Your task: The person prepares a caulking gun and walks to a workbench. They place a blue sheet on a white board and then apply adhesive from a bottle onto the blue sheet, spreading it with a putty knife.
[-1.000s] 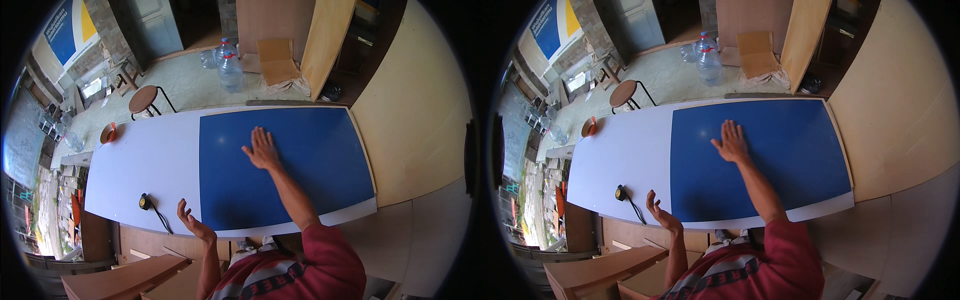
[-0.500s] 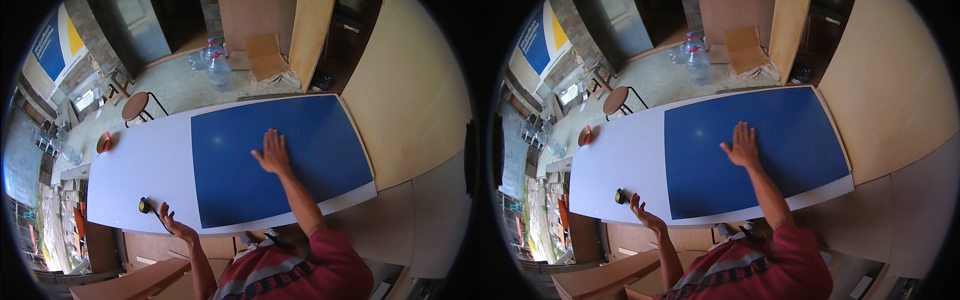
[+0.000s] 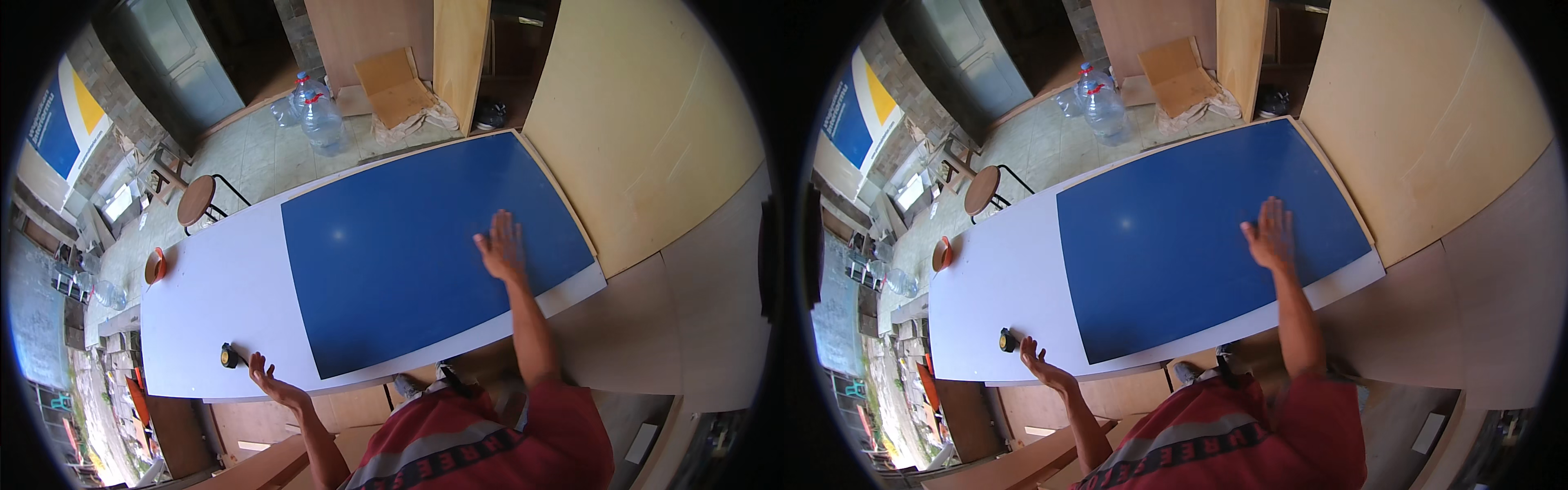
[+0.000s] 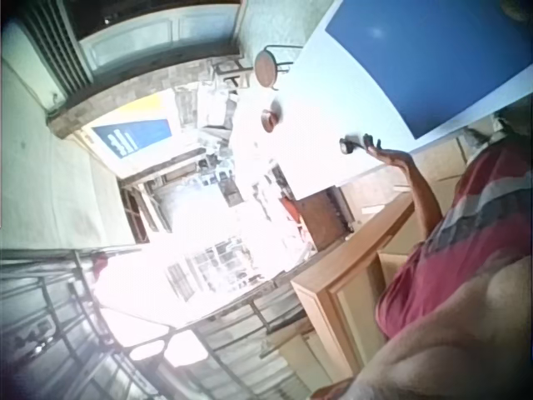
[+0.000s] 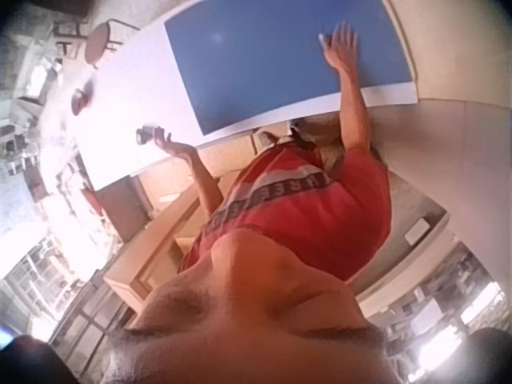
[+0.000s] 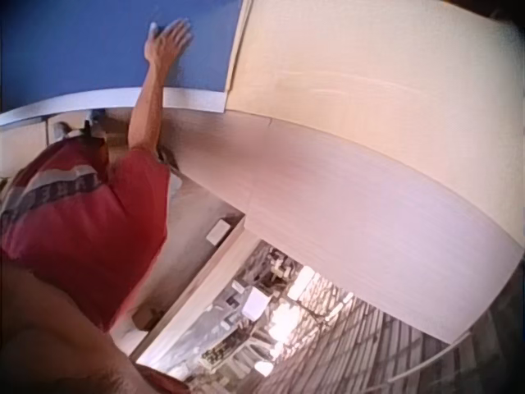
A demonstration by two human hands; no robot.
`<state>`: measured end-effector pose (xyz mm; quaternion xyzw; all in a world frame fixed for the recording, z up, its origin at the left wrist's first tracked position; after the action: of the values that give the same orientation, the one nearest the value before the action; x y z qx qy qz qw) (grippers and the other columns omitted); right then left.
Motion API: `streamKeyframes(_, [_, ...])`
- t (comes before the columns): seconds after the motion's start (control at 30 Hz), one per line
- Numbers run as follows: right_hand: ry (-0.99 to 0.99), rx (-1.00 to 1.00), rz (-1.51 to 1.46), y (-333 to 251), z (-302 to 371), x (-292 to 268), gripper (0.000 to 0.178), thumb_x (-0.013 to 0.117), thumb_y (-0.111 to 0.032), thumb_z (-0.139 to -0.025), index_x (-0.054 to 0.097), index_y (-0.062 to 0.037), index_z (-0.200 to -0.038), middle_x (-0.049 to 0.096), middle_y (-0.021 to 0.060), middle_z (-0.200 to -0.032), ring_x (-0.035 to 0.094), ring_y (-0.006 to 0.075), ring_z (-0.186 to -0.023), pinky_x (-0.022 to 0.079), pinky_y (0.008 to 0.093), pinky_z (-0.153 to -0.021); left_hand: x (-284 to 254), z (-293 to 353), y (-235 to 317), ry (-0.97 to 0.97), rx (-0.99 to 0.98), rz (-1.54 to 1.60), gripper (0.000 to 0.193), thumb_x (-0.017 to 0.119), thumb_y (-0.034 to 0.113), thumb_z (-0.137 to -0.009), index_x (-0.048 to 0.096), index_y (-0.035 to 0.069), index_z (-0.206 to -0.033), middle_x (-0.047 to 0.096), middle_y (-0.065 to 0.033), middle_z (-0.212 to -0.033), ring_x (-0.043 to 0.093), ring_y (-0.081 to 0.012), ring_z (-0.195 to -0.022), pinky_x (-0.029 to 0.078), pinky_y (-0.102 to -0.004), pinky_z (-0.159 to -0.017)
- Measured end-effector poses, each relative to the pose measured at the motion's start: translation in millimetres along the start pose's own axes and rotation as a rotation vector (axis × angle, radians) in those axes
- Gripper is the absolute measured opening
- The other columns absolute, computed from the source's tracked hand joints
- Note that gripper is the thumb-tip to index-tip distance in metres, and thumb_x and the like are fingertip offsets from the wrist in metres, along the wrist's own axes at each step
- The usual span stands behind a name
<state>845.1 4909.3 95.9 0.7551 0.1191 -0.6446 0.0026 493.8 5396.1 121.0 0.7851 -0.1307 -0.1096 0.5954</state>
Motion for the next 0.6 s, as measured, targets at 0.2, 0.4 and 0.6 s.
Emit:
streamKeyframes(0.2, [-0.017, 0.375, 0.133, 137.8, 57.0, -19.2, 0.097, 0.02, -0.071, -0.1, 0.019, 0.0085, -0.156, 0.013, 0.0258, -0.166, 0.004, 0.0364, -0.156, 0.0, 0.0517, -0.125, -45.6, -17.5, -39.3, 0.106, -0.086, -0.033, 0.06, 0.028, 0.051, -0.106, 0.053, 0.007, -0.138, 0.059, -0.0091, -0.133, 0.052, -0.0231, -0.124, 0.035, -0.0412, -0.102])
streamKeyframes(0.4, [-0.091, -0.467, -0.15, -232.7, 119.3, 4.4, 0.097, 0.022, -0.069, -0.1, 0.022, 0.0109, -0.154, 0.015, 0.0264, -0.165, 0.006, 0.0373, -0.155, -0.001, 0.0523, -0.125, 39.3, -32.3, 19.1, -0.084, 0.129, 0.007, 0.062, 0.024, 0.05, -0.106, 0.051, 0.006, -0.142, 0.056, -0.0128, -0.138, 0.05, -0.0254, -0.129, 0.036, -0.0426, -0.103])
streamKeyframes(0.6, [-0.014, -0.807, -0.416, -355.1, 179.7, 22.0, 0.088, 0.021, -0.064, -0.103, 0.028, 0.0067, -0.154, 0.022, 0.0216, -0.164, 0.012, 0.0341, -0.155, 0.003, 0.0508, -0.126, 126.7, -12.3, 84.9, -0.268, 0.208, 0.187, 0.057, 0.025, 0.043, -0.107, 0.05, 0.004, -0.141, 0.057, -0.0136, -0.137, 0.051, -0.0266, -0.129, 0.037, -0.0435, -0.103])
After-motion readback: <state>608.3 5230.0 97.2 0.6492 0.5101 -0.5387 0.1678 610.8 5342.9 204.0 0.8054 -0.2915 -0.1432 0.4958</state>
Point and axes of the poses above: each hand's wrist, its own z-axis away from the middle knuckle, its own x-axis out of the palm, y = z × x, the point moved 6 cm from there along -z, towards the middle knuckle
